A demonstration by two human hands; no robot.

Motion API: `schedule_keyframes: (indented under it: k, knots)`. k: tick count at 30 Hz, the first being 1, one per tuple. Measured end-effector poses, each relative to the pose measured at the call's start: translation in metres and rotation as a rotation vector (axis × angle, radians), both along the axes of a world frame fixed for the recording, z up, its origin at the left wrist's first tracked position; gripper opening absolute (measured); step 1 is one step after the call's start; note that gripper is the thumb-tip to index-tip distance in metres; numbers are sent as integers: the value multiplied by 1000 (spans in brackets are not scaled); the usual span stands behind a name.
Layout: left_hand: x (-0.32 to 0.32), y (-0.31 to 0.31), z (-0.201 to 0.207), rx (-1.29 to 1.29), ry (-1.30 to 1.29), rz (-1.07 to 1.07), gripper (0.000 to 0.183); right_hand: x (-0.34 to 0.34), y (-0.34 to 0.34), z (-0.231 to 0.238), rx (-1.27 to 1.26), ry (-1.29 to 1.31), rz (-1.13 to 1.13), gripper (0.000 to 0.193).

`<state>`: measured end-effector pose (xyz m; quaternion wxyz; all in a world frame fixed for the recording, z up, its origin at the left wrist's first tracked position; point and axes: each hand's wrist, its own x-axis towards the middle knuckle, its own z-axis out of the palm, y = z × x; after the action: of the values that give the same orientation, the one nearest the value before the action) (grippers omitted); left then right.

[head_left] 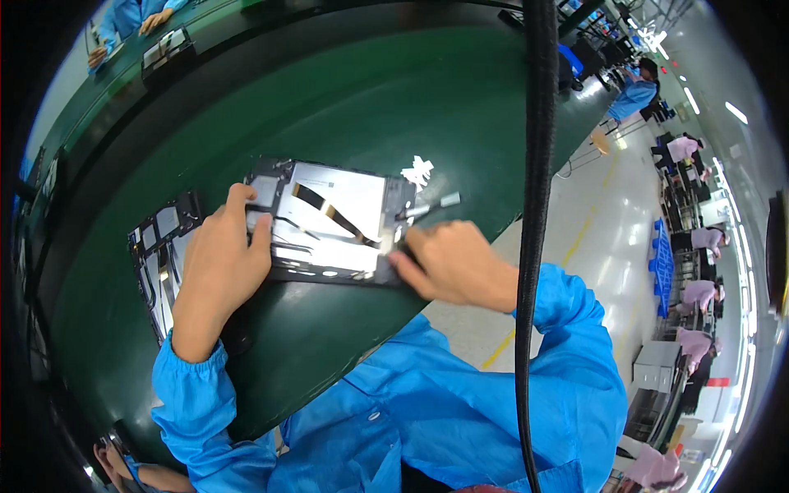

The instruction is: The person takes tablet assemblies from a conveyor line, connects and routes ribbon cables and adhesive strips onto each chassis by hand and with a tool, and passes the assembled units along the line.

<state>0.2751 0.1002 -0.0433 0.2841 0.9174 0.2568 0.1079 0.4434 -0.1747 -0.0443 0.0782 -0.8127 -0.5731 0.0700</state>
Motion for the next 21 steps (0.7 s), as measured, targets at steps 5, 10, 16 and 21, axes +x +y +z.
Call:
schedule_keyframes:
  k: [5,10,16,21]
  knots:
    - [27,9,-18,171,-144,-72,45,-48,10,-21,209,316,247,26]
    - [40,37,-27,154,-166,-47,41,-73,36,-38,306,414,362,21]
    - [1,22,-33,162,-476,-20,40,-77,69,-32,370,459,550,39]
    - [-37,-28,-59,13,-592,125,36,-27,109,-12,801,482,152,12]
